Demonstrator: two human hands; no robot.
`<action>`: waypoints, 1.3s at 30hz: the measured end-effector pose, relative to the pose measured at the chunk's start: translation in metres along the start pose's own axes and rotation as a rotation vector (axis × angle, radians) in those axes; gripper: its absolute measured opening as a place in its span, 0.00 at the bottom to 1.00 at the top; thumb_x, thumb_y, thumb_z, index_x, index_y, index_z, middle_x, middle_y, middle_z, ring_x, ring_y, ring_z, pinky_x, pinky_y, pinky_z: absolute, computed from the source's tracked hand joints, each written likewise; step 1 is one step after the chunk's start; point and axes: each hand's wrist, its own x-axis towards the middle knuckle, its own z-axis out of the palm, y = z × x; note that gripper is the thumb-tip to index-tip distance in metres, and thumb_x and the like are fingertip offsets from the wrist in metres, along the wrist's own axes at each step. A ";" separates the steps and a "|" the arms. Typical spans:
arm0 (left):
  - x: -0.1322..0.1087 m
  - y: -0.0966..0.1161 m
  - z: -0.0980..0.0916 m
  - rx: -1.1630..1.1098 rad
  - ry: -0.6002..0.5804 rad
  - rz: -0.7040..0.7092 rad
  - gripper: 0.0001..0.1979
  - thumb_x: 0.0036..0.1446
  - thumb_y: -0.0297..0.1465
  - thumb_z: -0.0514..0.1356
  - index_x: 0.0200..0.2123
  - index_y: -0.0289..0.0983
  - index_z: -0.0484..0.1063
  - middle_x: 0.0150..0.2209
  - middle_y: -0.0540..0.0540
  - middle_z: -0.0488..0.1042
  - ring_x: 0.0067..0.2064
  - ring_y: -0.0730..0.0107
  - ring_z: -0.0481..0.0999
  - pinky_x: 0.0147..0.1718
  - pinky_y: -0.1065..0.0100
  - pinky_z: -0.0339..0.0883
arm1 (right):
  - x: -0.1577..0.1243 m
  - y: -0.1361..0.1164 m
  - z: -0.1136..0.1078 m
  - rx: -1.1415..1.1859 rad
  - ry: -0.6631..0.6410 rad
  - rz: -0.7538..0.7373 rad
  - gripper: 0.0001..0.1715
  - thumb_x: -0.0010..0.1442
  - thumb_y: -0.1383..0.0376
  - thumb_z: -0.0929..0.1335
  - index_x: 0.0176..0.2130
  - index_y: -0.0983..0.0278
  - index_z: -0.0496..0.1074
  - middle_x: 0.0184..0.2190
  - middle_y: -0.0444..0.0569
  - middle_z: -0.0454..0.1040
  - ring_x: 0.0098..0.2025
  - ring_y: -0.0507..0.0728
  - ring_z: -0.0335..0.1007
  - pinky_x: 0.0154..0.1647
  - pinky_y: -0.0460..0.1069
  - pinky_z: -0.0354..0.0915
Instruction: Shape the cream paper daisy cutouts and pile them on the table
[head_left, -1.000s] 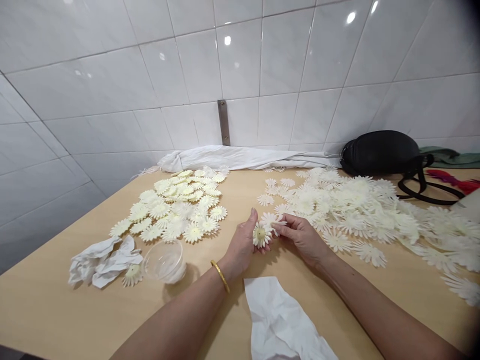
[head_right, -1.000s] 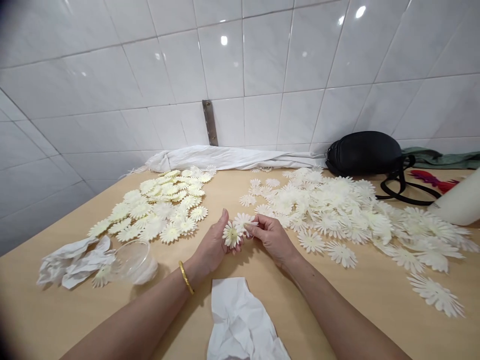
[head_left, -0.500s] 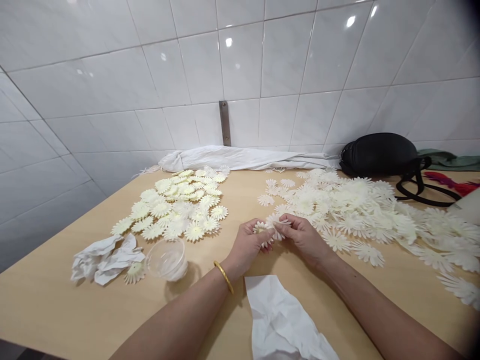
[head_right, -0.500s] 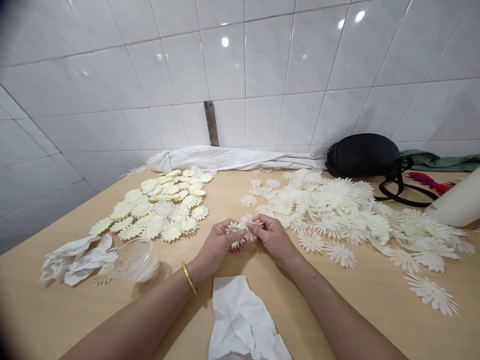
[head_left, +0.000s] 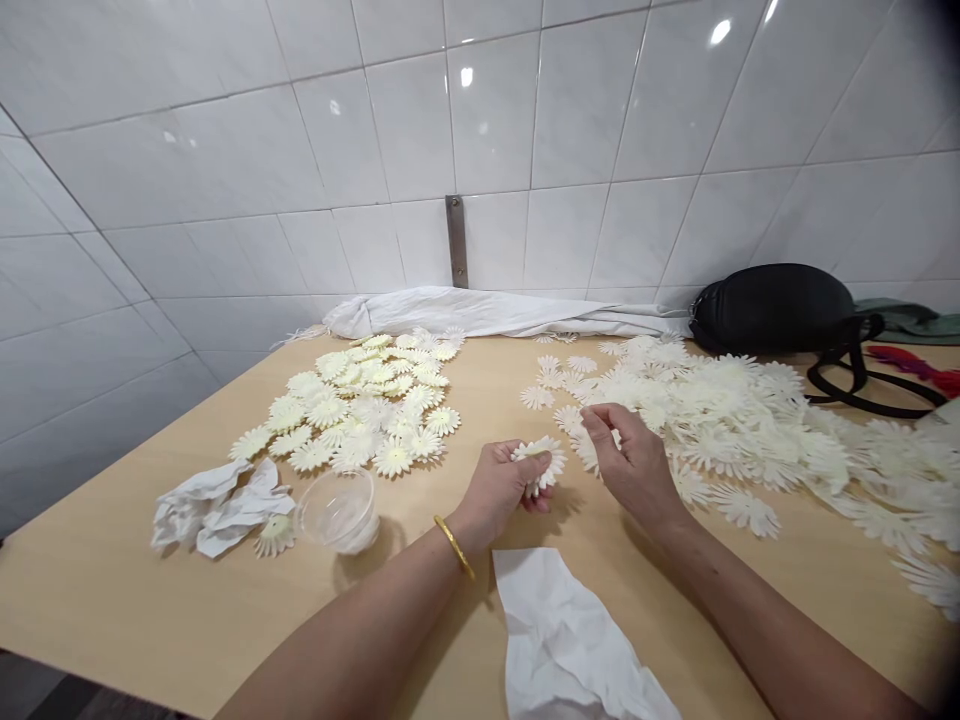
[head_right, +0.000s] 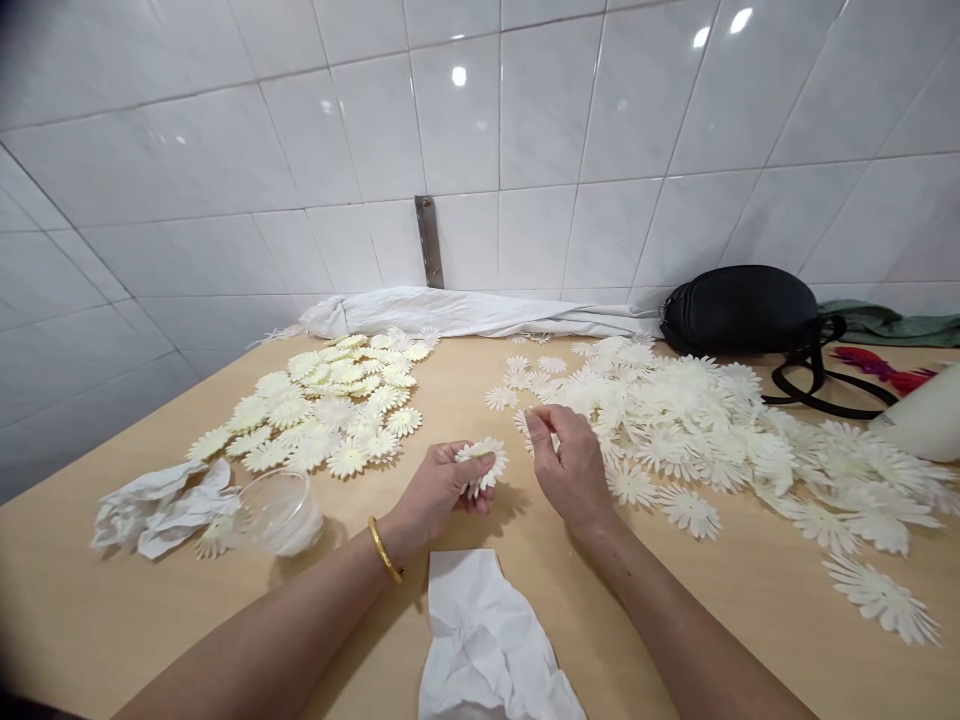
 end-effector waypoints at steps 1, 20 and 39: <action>-0.001 0.000 0.001 0.034 0.011 0.013 0.15 0.42 0.39 0.63 0.22 0.33 0.64 0.14 0.51 0.65 0.14 0.80 0.61 0.14 0.75 0.54 | -0.002 -0.005 0.000 0.109 -0.083 0.014 0.16 0.59 0.56 0.58 0.32 0.63 0.67 0.29 0.48 0.69 0.33 0.56 0.63 0.36 0.49 0.58; 0.000 0.001 0.001 -0.021 0.006 -0.009 0.14 0.43 0.38 0.62 0.24 0.35 0.61 0.18 0.51 0.67 0.16 0.79 0.63 0.16 0.75 0.52 | 0.006 0.008 -0.002 0.102 -0.145 0.163 0.23 0.56 0.54 0.60 0.18 0.63 0.48 0.16 0.39 0.47 0.21 0.48 0.45 0.22 0.45 0.46; -0.001 0.003 0.000 -0.062 -0.044 -0.014 0.12 0.41 0.34 0.63 0.26 0.35 0.63 0.15 0.54 0.63 0.15 0.82 0.59 0.15 0.77 0.50 | 0.002 0.005 0.001 0.042 -0.265 0.171 0.32 0.53 0.44 0.59 0.14 0.63 0.45 0.13 0.39 0.43 0.17 0.47 0.42 0.19 0.46 0.42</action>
